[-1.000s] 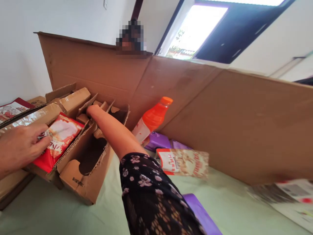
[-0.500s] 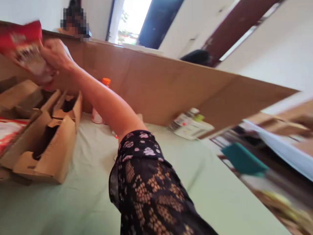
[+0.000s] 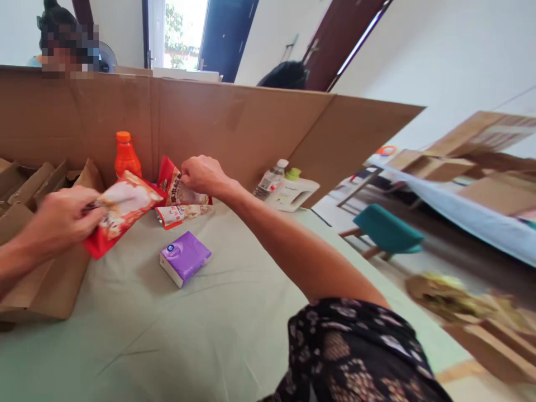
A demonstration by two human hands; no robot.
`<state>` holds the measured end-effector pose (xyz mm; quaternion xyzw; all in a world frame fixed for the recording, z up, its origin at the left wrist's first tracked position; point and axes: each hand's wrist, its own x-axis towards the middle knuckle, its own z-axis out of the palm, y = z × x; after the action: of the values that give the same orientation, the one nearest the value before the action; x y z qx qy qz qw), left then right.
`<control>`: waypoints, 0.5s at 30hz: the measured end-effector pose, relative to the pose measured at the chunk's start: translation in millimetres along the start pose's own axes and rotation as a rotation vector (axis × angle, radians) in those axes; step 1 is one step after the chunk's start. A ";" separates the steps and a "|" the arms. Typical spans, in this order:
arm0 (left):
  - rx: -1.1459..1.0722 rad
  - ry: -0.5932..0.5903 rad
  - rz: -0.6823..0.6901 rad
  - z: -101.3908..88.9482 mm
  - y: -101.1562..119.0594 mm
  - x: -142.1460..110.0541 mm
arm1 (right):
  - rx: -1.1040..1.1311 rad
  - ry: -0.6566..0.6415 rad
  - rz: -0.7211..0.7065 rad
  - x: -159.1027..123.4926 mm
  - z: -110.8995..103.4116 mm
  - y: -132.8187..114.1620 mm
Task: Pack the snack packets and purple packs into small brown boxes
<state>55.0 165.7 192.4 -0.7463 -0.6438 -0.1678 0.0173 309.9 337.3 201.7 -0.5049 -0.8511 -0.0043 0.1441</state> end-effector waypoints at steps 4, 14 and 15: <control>0.153 -0.057 0.019 44.1 19.6 46.5 | 0.097 -0.097 -0.049 -18.9 9.8 37.0; 0.166 0.031 -0.065 0.0 -21.7 -132.9 | 0.033 0.109 -0.774 -169.7 160.8 47.9; 0.174 0.083 -0.143 -7.8 -29.4 -146.0 | 0.018 0.128 -0.804 -167.2 174.4 43.6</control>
<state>8.0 29.3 154.4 -0.6866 -0.7063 -0.1429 0.0965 380.5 241.8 -13.2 -0.1291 -0.9700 -0.0843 0.1879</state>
